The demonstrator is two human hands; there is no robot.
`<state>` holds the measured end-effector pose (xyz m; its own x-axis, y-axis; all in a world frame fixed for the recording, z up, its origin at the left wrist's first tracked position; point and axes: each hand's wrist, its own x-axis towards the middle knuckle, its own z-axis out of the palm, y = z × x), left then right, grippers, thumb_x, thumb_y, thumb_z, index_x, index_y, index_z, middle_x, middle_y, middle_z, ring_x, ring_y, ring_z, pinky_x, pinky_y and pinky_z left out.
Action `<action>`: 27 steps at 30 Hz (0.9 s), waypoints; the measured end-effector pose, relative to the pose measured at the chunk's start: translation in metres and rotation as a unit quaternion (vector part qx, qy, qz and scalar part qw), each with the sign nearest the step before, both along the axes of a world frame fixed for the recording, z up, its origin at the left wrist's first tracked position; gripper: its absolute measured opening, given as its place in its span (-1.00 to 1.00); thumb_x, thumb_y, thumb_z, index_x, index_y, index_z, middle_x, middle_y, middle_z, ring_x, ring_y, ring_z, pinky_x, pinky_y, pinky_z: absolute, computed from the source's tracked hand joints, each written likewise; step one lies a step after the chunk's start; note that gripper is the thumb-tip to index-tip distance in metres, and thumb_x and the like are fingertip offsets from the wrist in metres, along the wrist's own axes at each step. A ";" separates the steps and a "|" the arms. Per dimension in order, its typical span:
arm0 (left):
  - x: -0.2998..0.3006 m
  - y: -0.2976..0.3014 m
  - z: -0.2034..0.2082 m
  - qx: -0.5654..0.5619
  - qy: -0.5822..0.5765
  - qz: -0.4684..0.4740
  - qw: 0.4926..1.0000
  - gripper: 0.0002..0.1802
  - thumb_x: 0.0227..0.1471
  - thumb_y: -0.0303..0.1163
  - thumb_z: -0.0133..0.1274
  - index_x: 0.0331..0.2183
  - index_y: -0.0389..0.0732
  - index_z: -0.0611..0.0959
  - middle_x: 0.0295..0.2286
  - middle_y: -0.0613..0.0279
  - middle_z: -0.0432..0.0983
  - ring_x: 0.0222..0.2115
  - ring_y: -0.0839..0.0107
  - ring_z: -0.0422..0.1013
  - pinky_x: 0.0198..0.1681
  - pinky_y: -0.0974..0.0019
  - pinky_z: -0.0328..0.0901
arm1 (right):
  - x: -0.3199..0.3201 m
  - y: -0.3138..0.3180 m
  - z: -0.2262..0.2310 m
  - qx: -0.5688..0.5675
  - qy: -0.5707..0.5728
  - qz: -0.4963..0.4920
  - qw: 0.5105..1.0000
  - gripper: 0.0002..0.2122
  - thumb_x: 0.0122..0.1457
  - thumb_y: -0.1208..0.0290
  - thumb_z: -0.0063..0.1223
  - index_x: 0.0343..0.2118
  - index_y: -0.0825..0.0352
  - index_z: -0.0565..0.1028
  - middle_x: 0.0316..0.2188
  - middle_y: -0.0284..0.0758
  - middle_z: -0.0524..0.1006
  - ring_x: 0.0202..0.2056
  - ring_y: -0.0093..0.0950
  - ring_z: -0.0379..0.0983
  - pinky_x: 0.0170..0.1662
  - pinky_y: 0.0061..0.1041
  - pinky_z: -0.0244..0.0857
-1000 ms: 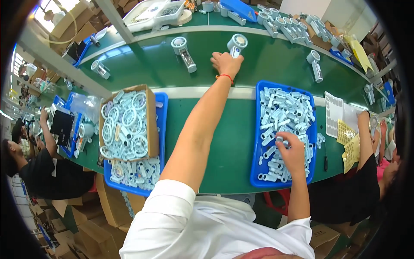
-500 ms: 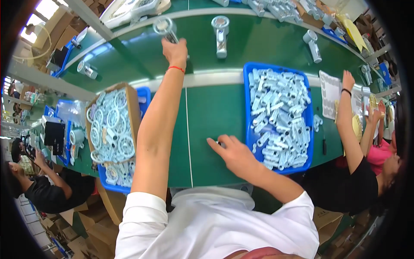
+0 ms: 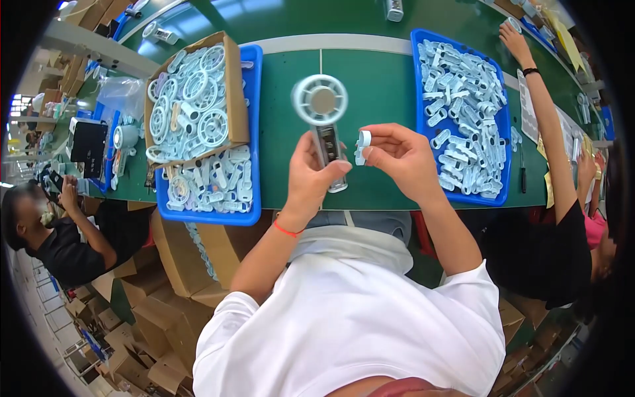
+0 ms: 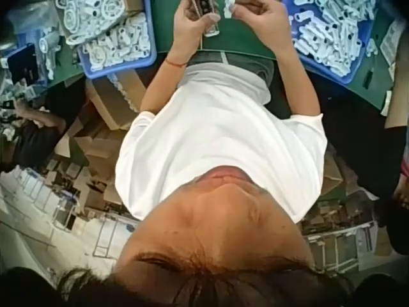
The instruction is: Assembling handheld hair dryer components on a factory production line.
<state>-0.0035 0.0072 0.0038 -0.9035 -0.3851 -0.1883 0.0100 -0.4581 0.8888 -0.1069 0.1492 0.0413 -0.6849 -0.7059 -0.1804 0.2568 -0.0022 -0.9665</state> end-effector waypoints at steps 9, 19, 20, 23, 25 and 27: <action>0.006 0.002 -0.019 -0.290 0.000 -0.034 0.956 0.02 -0.41 -0.26 0.38 0.01 -0.38 0.15 -0.14 -0.03 0.31 -0.14 0.23 0.33 -0.07 0.27 0.24 | 0.019 -0.007 0.002 0.135 0.123 -0.030 0.983 -0.74 -0.04 0.59 0.10 -0.24 0.56 0.46 -0.41 -0.18 0.55 -0.39 -0.54 0.51 -0.34 -0.60 0.41; 0.004 0.004 -0.023 -0.463 0.048 -0.007 0.885 -0.04 -0.28 -0.30 0.27 0.06 -0.45 0.10 -0.12 -0.19 0.31 -0.18 0.00 0.38 -0.16 0.17 0.30 | 0.019 -0.007 -0.001 0.127 0.058 -0.035 0.990 -0.79 -0.06 0.57 0.15 -0.35 0.53 0.45 -0.47 -0.24 0.53 -0.46 -0.56 0.49 -0.40 -0.63 0.38; 0.004 0.004 -0.023 -0.463 0.046 -0.008 0.885 -0.04 -0.28 -0.30 0.27 0.06 -0.45 0.10 -0.12 -0.19 0.31 -0.18 0.00 0.38 -0.16 0.17 0.30 | 0.019 -0.007 -0.004 0.122 0.062 -0.041 0.990 -0.80 -0.07 0.56 0.16 -0.36 0.52 0.45 -0.48 -0.24 0.53 -0.47 -0.57 0.49 -0.41 -0.64 0.38; 0.001 0.004 -0.021 -0.470 0.032 -0.006 0.882 -0.12 -0.28 -0.37 0.21 0.04 -0.45 0.13 -0.16 -0.20 0.34 -0.22 -0.02 0.39 -0.20 0.17 0.32 | 0.017 -0.007 -0.004 0.129 0.053 -0.045 0.989 -0.80 -0.08 0.55 0.18 -0.39 0.50 0.45 -0.49 -0.25 0.52 -0.48 -0.58 0.48 -0.44 -0.65 0.38; -0.002 0.002 -0.019 -0.479 0.038 -0.012 0.877 -0.16 -0.28 -0.37 0.19 0.02 -0.46 0.17 -0.20 -0.20 0.36 -0.24 -0.02 0.40 -0.22 0.17 0.33 | 0.015 -0.009 -0.002 0.140 0.039 -0.042 0.988 -0.81 -0.08 0.55 0.19 -0.40 0.49 0.45 -0.49 -0.26 0.52 -0.49 -0.58 0.48 -0.45 -0.65 0.37; -0.003 0.003 -0.018 -0.476 0.033 -0.010 0.879 -0.17 -0.28 -0.37 0.19 0.01 -0.46 0.19 -0.21 -0.19 0.37 -0.25 -0.01 0.40 -0.22 0.17 0.33 | 0.012 -0.010 -0.002 0.148 0.031 -0.047 0.987 -0.82 -0.08 0.54 0.19 -0.43 0.47 0.45 -0.51 -0.26 0.52 -0.50 -0.58 0.48 -0.48 -0.66 0.37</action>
